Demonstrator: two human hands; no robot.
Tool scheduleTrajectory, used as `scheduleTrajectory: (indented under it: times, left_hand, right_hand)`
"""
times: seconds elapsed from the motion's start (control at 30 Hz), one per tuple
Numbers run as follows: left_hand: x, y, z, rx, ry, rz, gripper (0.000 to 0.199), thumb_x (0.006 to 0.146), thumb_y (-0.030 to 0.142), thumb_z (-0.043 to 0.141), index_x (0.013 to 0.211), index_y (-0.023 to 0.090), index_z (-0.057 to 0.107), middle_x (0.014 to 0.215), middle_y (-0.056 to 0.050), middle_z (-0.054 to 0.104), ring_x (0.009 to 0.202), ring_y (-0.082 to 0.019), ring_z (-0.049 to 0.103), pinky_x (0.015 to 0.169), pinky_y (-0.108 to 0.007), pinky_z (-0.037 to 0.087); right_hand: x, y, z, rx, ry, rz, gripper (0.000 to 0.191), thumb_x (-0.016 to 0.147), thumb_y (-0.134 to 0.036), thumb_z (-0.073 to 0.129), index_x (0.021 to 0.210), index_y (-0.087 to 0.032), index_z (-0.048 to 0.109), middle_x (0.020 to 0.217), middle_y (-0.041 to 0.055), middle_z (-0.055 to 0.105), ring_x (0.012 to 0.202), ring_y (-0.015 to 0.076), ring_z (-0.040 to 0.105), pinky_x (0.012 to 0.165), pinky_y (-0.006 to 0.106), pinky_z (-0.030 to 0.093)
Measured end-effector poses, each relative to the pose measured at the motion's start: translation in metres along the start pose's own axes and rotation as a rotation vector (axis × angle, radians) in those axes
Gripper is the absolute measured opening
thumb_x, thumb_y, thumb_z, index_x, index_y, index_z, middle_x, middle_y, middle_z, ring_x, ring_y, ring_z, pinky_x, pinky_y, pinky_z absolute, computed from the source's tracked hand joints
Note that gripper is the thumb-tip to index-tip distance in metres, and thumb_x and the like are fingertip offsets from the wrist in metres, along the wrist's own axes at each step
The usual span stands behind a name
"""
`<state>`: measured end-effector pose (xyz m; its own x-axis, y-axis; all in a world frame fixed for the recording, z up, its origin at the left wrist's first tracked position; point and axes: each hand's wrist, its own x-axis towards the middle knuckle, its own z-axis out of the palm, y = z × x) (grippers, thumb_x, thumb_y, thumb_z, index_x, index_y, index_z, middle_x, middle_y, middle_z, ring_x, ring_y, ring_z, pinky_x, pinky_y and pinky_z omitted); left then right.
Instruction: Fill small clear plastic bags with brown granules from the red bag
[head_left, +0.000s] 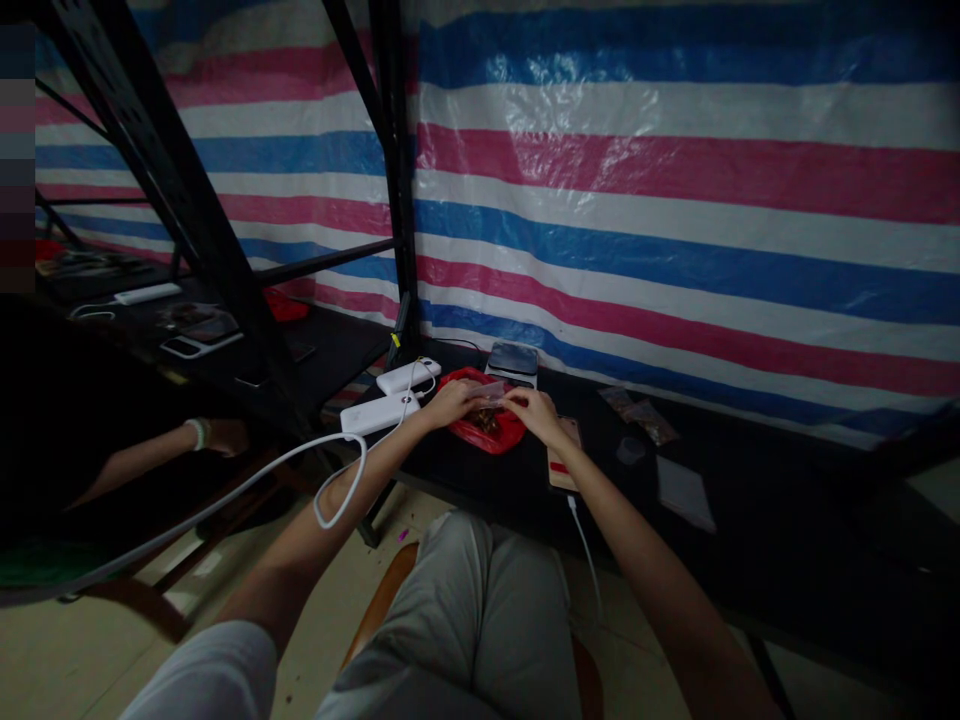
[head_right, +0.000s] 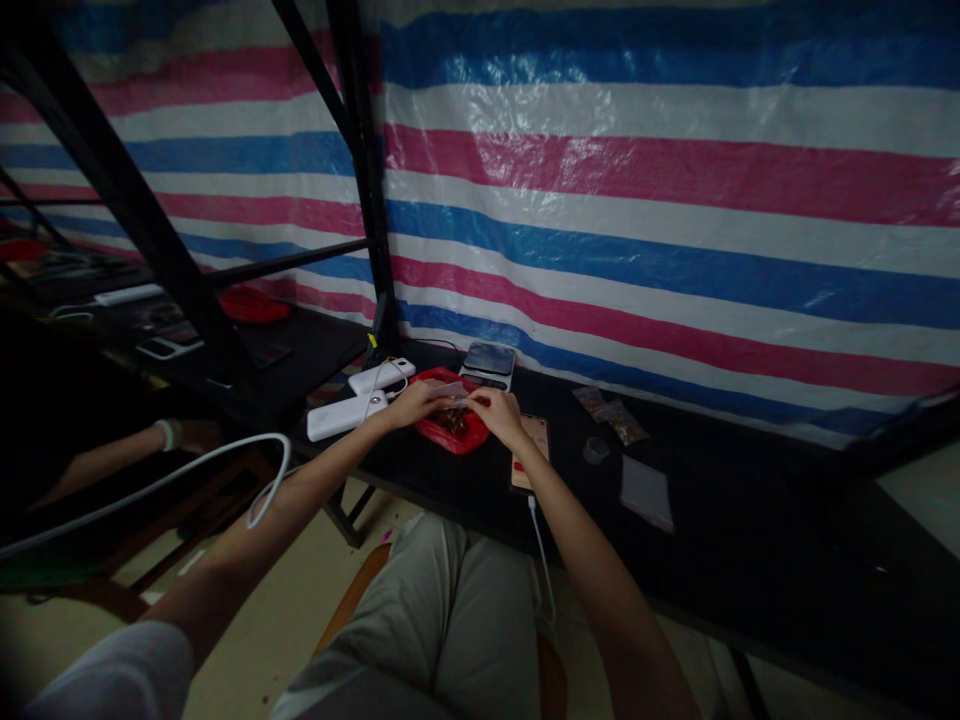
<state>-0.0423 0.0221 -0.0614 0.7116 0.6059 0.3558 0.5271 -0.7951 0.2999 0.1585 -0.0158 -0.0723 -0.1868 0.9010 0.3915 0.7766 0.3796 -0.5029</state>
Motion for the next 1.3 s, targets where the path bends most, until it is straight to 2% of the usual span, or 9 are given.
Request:
scheduleTrajectory:
  times: [0.13,0.27,0.4,0.67,0.77,0.93,1.1,1.3]
  left_hand:
    - [-0.001,-0.002,0.003,-0.079,0.024,-0.043,0.030,0.083,0.036,0.047,0.093,0.011,0.062,0.089,-0.009,0.062,0.082,-0.018,0.056,0.075,-0.028,0.040]
    - [-0.001,-0.002,0.004,-0.119,0.040,-0.006,0.029,0.082,0.035,0.048,0.091,0.010,0.062,0.089,-0.009,0.062,0.082,-0.018,0.055,0.075,-0.027,0.039]
    - [0.000,-0.002,0.003,-0.097,0.045,0.012,0.029,0.084,0.034,0.046,0.089,0.010,0.062,0.086,-0.008,0.062,0.082,-0.018,0.054,0.076,-0.028,0.039]
    - [0.000,0.001,-0.001,0.006,-0.017,0.044,0.026,0.083,0.032,0.047,0.079,0.011,0.062,0.075,-0.005,0.060,0.072,-0.015,0.053,0.071,-0.026,0.036]
    - [0.001,0.002,0.000,-0.014,0.008,0.045,0.028,0.083,0.035,0.047,0.083,0.011,0.062,0.079,-0.006,0.061,0.075,-0.016,0.053,0.072,-0.025,0.036]
    - [0.000,0.004,0.004,-0.101,0.040,-0.011,0.032,0.082,0.041,0.048,0.087,0.011,0.061,0.083,-0.005,0.061,0.078,-0.015,0.053,0.073,-0.025,0.038]
    - [-0.001,0.007,0.006,-0.162,0.029,0.016,0.031,0.082,0.040,0.049,0.081,0.011,0.060,0.075,-0.003,0.060,0.072,-0.014,0.053,0.068,-0.023,0.037]
    - [0.002,0.006,0.006,-0.120,-0.013,0.094,0.030,0.084,0.036,0.046,0.084,0.011,0.062,0.076,-0.004,0.059,0.073,-0.014,0.052,0.069,-0.024,0.036]
  right_hand:
    - [-0.005,-0.007,-0.003,-0.036,0.034,-0.003,0.017,0.078,-0.032,0.054,0.084,-0.024,0.067,0.090,0.0022,0.069,0.083,0.0181,0.062,0.075,0.027,0.041]
    - [-0.009,-0.010,-0.003,-0.032,0.069,-0.016,0.015,0.076,-0.032,0.057,0.082,-0.023,0.067,0.093,0.0027,0.068,0.088,0.0184,0.060,0.079,0.028,0.040]
    - [-0.009,-0.008,0.001,0.004,0.075,-0.028,0.017,0.077,-0.032,0.055,0.080,-0.022,0.068,0.088,0.0030,0.069,0.082,0.0169,0.061,0.075,0.026,0.041]
    - [-0.009,-0.002,0.004,0.072,0.034,-0.042,0.020,0.078,-0.034,0.053,0.076,-0.020,0.067,0.078,0.0023,0.068,0.070,0.0152,0.061,0.066,0.023,0.042]
    - [-0.009,-0.002,0.003,0.077,0.025,-0.038,0.021,0.079,-0.033,0.051,0.076,-0.019,0.066,0.078,0.0021,0.068,0.070,0.0151,0.060,0.066,0.023,0.041]
    - [-0.009,-0.006,0.004,0.056,0.036,-0.021,0.020,0.080,-0.033,0.050,0.087,-0.020,0.063,0.087,0.0038,0.067,0.077,0.0169,0.060,0.070,0.025,0.041]
    - [-0.010,-0.005,0.006,0.043,0.018,-0.030,0.016,0.077,-0.031,0.056,0.084,-0.019,0.064,0.085,0.0037,0.068,0.074,0.0169,0.061,0.068,0.024,0.041]
    - [-0.012,-0.002,0.009,0.022,0.045,0.003,0.019,0.078,-0.033,0.053,0.082,-0.019,0.066,0.084,0.0044,0.068,0.071,0.0165,0.060,0.065,0.024,0.039]
